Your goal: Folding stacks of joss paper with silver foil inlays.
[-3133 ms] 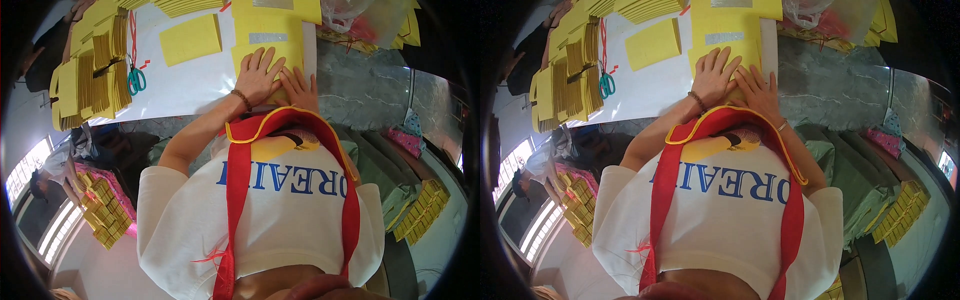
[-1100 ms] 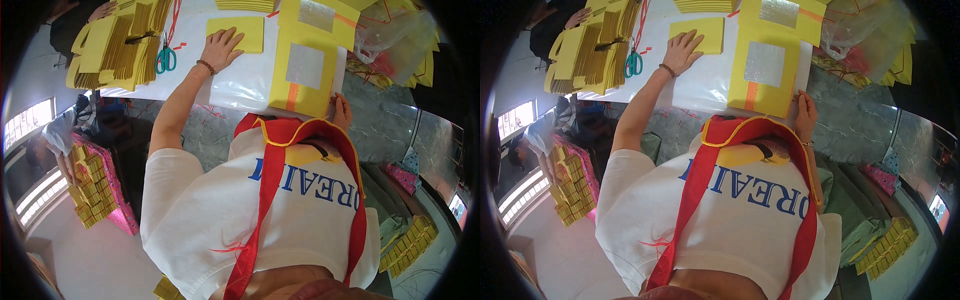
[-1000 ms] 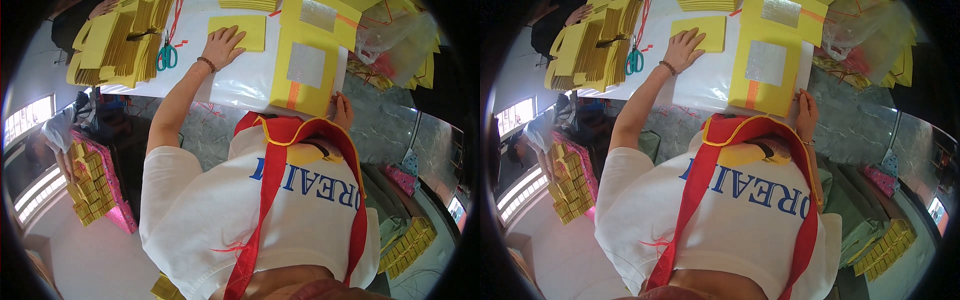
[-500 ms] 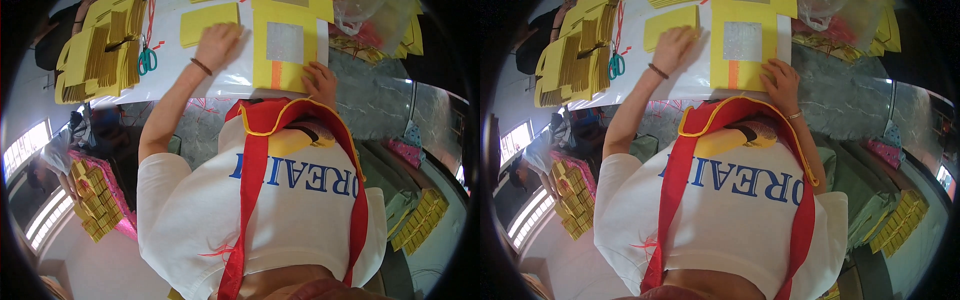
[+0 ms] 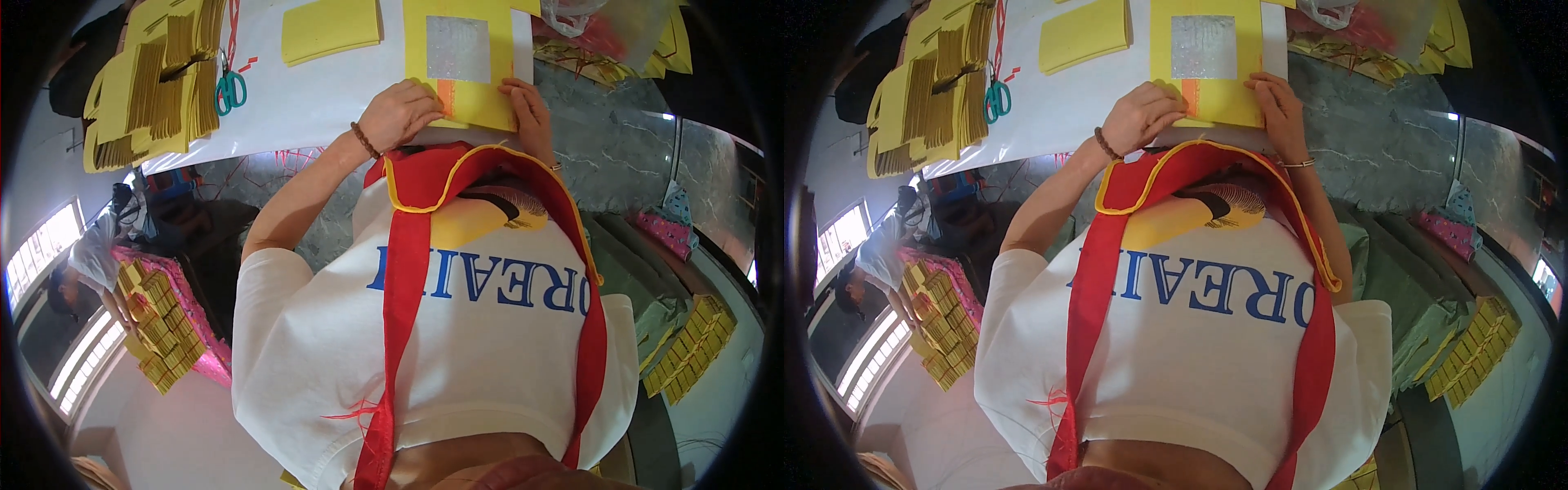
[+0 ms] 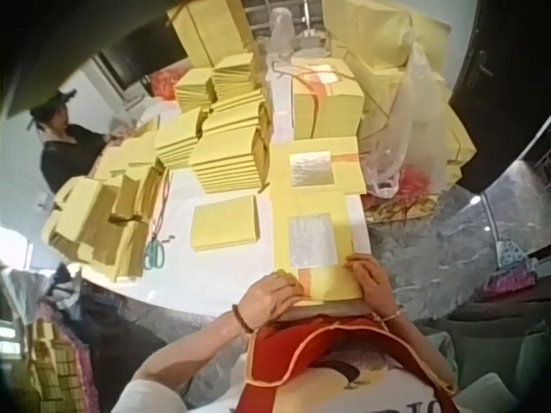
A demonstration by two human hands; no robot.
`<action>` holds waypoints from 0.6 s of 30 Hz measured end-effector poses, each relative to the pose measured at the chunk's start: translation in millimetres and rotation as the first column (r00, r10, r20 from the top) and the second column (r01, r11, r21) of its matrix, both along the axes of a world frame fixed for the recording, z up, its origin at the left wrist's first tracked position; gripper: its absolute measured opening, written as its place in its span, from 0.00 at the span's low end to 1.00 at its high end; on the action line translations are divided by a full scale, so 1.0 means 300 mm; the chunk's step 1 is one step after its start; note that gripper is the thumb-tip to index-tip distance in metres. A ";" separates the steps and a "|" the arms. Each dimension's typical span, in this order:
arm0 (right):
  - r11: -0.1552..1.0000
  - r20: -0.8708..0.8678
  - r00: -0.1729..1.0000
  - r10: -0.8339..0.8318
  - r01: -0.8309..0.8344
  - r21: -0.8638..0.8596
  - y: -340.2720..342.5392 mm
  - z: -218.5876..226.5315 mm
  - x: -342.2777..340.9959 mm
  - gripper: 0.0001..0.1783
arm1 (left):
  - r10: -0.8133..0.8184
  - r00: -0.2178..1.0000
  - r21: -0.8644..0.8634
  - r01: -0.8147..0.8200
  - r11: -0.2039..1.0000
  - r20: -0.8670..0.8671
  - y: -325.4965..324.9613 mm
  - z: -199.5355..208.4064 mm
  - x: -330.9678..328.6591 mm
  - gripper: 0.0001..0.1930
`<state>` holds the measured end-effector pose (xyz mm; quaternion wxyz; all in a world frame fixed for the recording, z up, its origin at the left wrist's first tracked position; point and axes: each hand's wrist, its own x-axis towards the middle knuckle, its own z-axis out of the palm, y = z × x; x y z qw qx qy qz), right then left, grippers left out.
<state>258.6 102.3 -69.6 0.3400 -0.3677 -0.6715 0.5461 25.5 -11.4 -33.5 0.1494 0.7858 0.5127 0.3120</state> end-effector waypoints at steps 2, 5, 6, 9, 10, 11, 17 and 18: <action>0.998 -0.027 1.000 -0.013 0.012 -0.060 0.005 -0.002 0.001 0.16 | 0.023 0.999 -0.048 -0.021 0.999 0.040 0.008 0.014 0.002 0.08; 0.998 -0.033 0.999 -0.016 0.014 -0.053 0.008 -0.012 0.004 0.17 | 0.063 0.995 -0.155 -0.049 0.987 0.083 0.022 0.022 -0.003 0.07; 0.998 -0.044 0.999 -0.018 0.015 -0.056 0.006 -0.015 0.002 0.17 | 0.080 0.993 -0.215 -0.060 0.975 0.085 0.025 0.023 -0.008 0.07; 0.998 -0.057 0.998 -0.022 0.019 -0.058 0.007 -0.019 0.001 0.17 | 0.081 0.992 -0.240 -0.057 0.969 0.095 0.032 0.028 -0.013 0.08; 0.998 -0.056 0.998 -0.024 0.021 -0.055 0.007 -0.018 0.000 0.17 | 0.081 0.992 -0.240 -0.056 0.969 0.095 0.033 0.025 -0.015 0.08; 0.998 -0.057 0.998 -0.025 0.022 -0.056 0.006 -0.017 -0.001 0.17 | 0.092 0.989 -0.243 -0.062 0.968 0.112 0.034 0.019 -0.017 0.08; 0.998 -0.059 0.998 -0.031 0.027 -0.057 0.005 -0.013 0.001 0.18 | 0.159 0.973 -0.344 -0.095 0.934 0.164 0.043 0.029 -0.013 0.09; 0.998 -0.058 0.998 -0.032 0.028 -0.064 0.003 -0.007 0.000 0.18 | 0.164 0.971 -0.347 -0.095 0.933 0.176 0.044 0.028 -0.013 0.09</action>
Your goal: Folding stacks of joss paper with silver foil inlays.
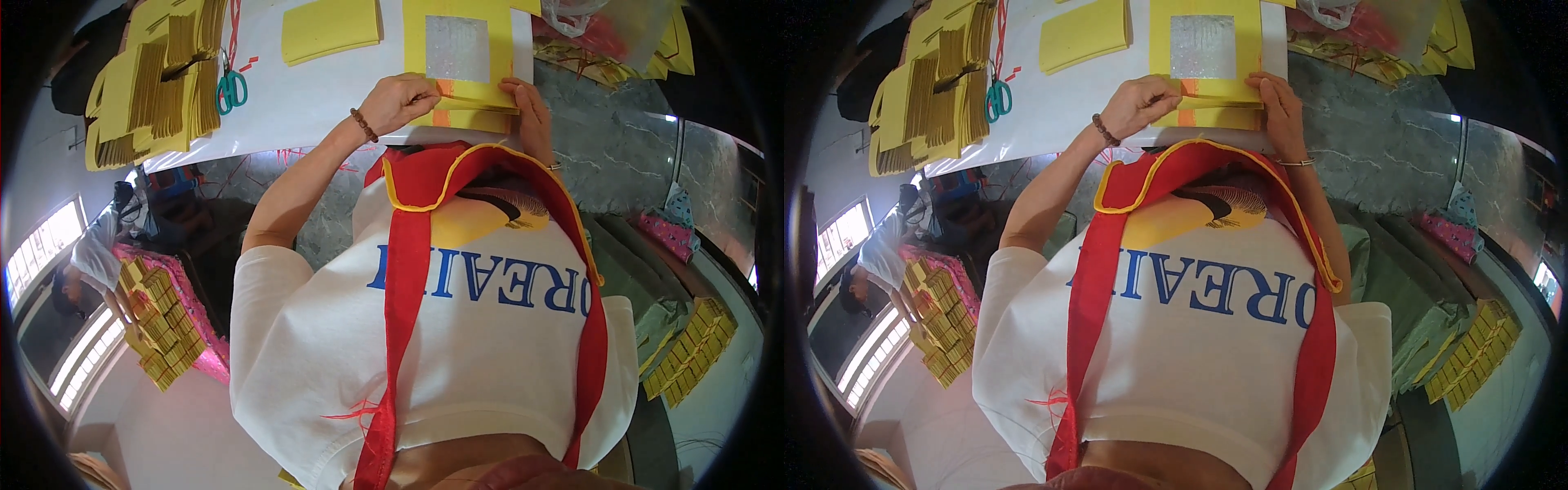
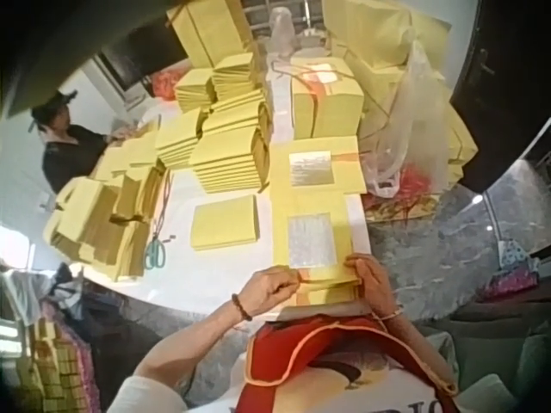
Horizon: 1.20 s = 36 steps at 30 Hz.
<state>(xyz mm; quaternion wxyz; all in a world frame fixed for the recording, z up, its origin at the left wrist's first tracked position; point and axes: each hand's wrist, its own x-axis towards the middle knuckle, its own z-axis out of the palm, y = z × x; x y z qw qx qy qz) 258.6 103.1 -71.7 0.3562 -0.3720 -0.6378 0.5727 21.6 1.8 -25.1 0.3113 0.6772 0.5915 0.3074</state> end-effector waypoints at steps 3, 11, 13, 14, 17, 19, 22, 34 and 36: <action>1.000 -0.007 1.000 0.013 -0.013 0.004 0.004 0.001 0.004 0.17 | 0.026 0.999 -0.009 -0.025 1.000 0.025 -0.001 -0.011 -0.003 0.09; 0.919 0.183 0.982 0.044 -0.111 0.377 -0.001 0.002 0.011 0.13 | 0.207 0.948 -0.299 -0.130 0.945 0.242 0.003 -0.014 -0.019 0.12; 0.983 0.076 0.996 0.038 -0.051 0.177 -0.007 0.009 -0.006 0.11 | 0.210 0.940 -0.301 -0.125 0.945 0.269 0.007 -0.004 -0.022 0.13; 0.983 0.077 0.996 0.038 -0.051 0.177 -0.004 0.003 -0.007 0.11 | 0.186 0.939 -0.325 -0.086 0.942 0.290 0.005 0.006 -0.029 0.13; 0.984 0.066 0.998 -0.017 0.005 0.180 0.004 -0.032 -0.013 0.10 | 0.026 0.963 -0.108 0.003 0.994 0.268 0.002 0.022 -0.074 0.17; 0.999 -0.010 1.000 -0.018 0.018 -0.030 0.003 -0.047 -0.008 0.10 | -0.096 0.976 0.131 0.070 0.989 0.197 0.003 0.021 -0.085 0.20; 0.997 0.009 1.000 -0.015 0.016 -0.080 0.012 -0.063 -0.004 0.12 | -0.055 0.937 0.194 0.129 0.972 -0.345 0.011 -0.014 -0.093 0.28; 0.688 0.388 0.919 0.077 -0.330 0.646 -0.002 0.089 0.045 0.17 | -0.041 0.896 0.268 0.176 0.947 -0.443 -0.057 0.026 -0.031 0.23; 0.711 0.415 0.896 0.157 -0.395 0.583 0.004 0.090 0.055 0.16 | -0.029 0.968 0.253 0.095 0.963 -0.251 -0.069 0.031 -0.018 0.19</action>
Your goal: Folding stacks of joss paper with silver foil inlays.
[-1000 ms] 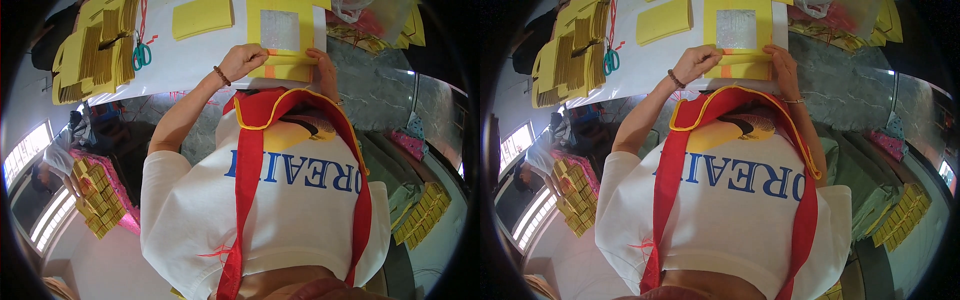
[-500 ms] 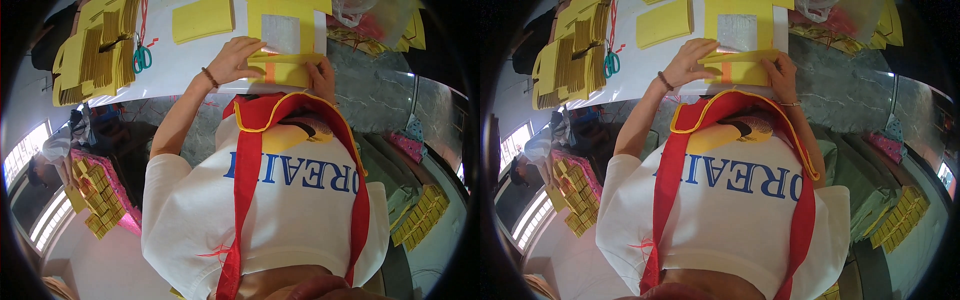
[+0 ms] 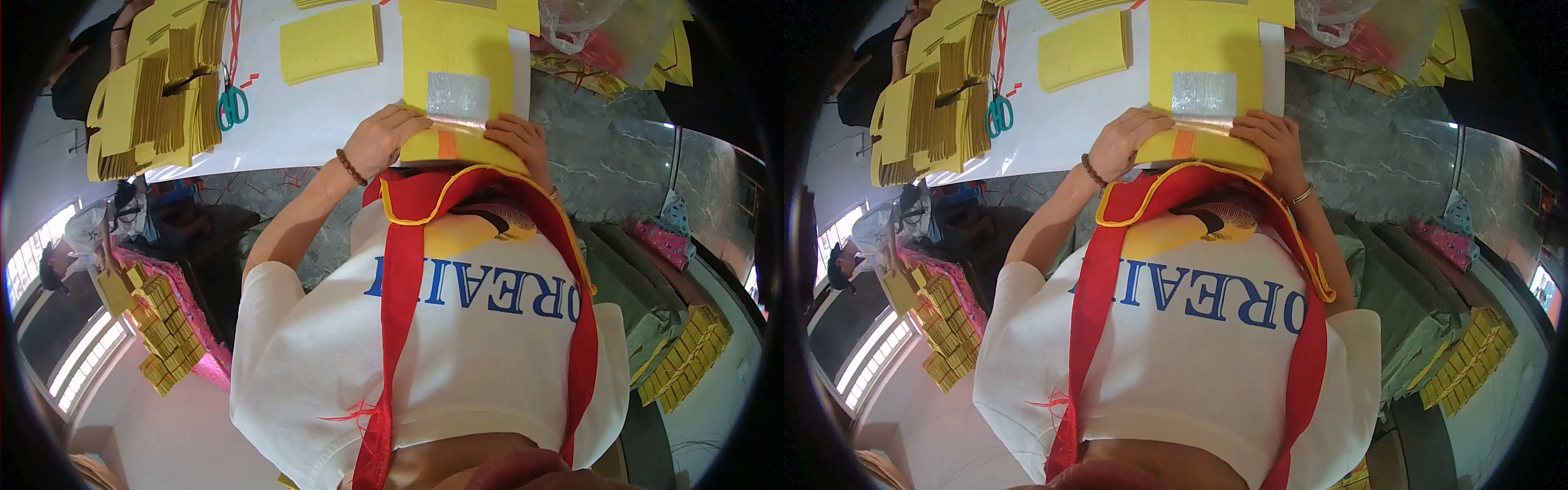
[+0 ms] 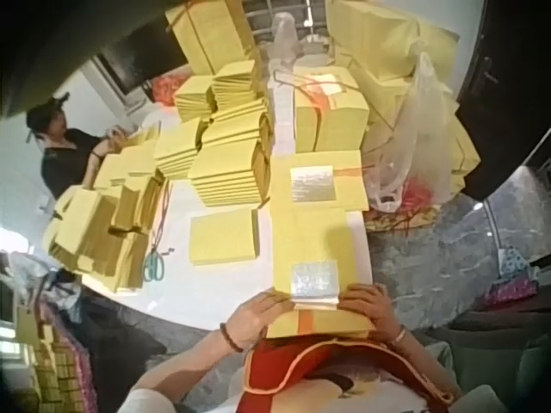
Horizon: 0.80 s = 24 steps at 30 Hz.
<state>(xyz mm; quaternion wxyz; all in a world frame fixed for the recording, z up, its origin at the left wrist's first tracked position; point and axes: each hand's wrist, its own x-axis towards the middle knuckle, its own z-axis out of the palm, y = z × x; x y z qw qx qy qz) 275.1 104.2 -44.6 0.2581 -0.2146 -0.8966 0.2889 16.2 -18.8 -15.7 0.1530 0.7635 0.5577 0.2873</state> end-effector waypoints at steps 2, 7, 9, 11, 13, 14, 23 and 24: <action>0.995 -0.048 0.998 0.045 -0.049 -0.088 0.014 -0.039 0.005 0.16 | 0.062 0.997 -0.070 -0.058 0.996 0.049 0.003 0.013 0.010 0.15; 0.791 0.001 0.989 -0.150 0.120 -0.600 0.010 -0.039 -0.032 0.18 | 0.388 0.920 -0.314 -0.351 0.882 0.063 0.068 -0.024 0.023 0.09; 0.714 0.078 0.980 -0.184 0.188 -0.675 0.021 -0.039 -0.045 0.19 | 0.475 0.847 -0.346 -0.383 0.857 0.238 0.096 -0.026 0.030 0.15; 0.681 0.019 0.936 -0.352 0.270 -0.681 0.020 -0.023 -0.083 0.22 | 0.526 0.823 -0.396 -0.419 0.817 0.214 0.118 -0.038 0.026 0.16; 0.652 0.004 0.908 -0.419 0.303 -0.695 0.024 -0.018 -0.111 0.23 | 0.574 0.798 -0.447 -0.452 0.772 0.185 0.132 -0.051 0.026 0.17; 0.620 -0.010 0.876 -0.483 0.334 -0.710 0.026 -0.015 -0.120 0.25 | 0.597 0.777 -0.458 -0.465 0.758 0.200 0.136 -0.057 0.028 0.17; 0.727 0.060 0.873 -0.485 0.440 -0.527 0.063 -0.031 -0.148 0.25 | 0.687 0.646 -0.627 -0.392 0.673 0.334 0.175 -0.100 -0.015 0.19; 0.725 0.060 0.871 -0.487 0.442 -0.528 0.066 -0.041 -0.151 0.25 | 0.696 0.614 -0.647 -0.365 0.669 0.374 0.176 -0.099 -0.015 0.18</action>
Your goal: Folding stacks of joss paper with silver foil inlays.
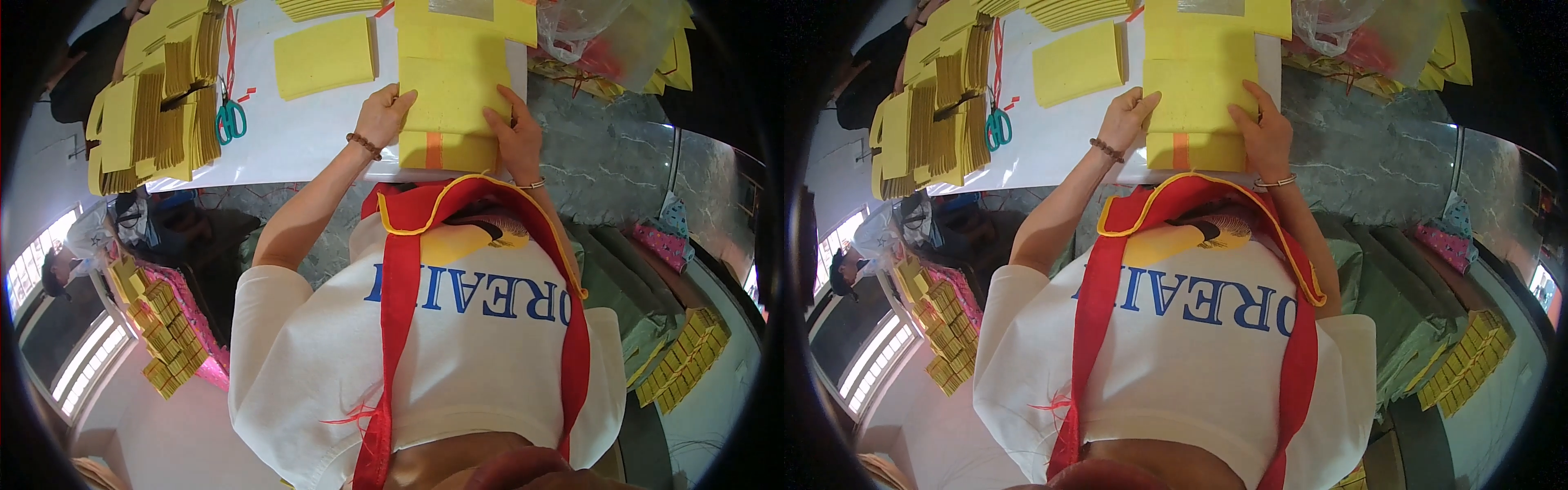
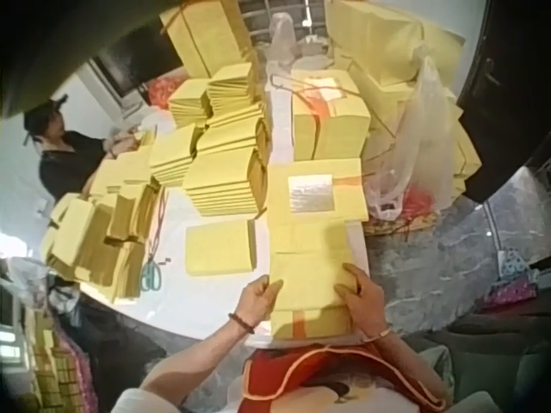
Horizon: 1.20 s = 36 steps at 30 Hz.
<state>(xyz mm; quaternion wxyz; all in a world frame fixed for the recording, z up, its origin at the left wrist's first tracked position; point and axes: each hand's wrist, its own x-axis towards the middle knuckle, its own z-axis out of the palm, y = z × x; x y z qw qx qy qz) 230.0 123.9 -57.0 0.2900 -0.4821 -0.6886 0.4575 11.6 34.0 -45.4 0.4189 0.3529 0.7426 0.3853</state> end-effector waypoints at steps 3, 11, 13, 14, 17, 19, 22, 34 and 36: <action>1.000 -0.010 1.000 -0.023 0.023 -0.008 0.002 -0.020 -0.004 0.24 | 0.051 0.987 0.032 -0.057 0.998 0.155 -0.002 0.006 0.003 0.18; 0.998 -0.030 0.998 -0.057 0.056 -0.039 0.005 -0.025 -0.018 0.24 | 0.082 0.991 0.005 -0.083 0.997 0.105 0.006 -0.048 -0.008 0.18; 0.997 -0.014 0.998 -0.059 0.058 -0.046 0.008 -0.029 -0.016 0.25 | 0.084 0.991 0.013 -0.085 0.996 0.100 0.006 -0.047 -0.010 0.19; 0.997 0.004 0.998 -0.060 0.060 -0.053 0.008 -0.031 -0.016 0.25 | 0.080 0.992 0.004 -0.081 0.997 0.101 0.004 -0.045 -0.012 0.18; 0.998 -0.085 0.994 -0.067 0.068 0.004 0.007 -0.045 -0.022 0.25 | 0.119 0.976 0.028 -0.127 0.992 0.184 0.005 -0.018 -0.003 0.16; 0.997 -0.079 0.994 -0.073 0.073 -0.002 0.006 -0.039 -0.023 0.25 | 0.156 0.951 0.055 -0.177 0.983 0.266 0.000 0.019 0.009 0.15; 0.997 -0.038 0.997 -0.071 0.070 -0.026 0.000 -0.007 -0.026 0.25 | 0.187 0.972 0.128 -0.170 0.977 -0.142 -0.008 0.087 0.025 0.13; 0.999 0.010 0.999 -0.050 0.050 0.010 0.001 -0.016 -0.032 0.25 | -0.237 0.384 0.046 0.600 0.798 -0.892 0.099 0.020 0.146 0.32; 0.999 0.018 0.999 -0.043 0.042 0.028 0.001 -0.014 -0.029 0.25 | -0.237 0.372 0.037 0.599 0.800 -0.898 0.101 0.002 0.147 0.34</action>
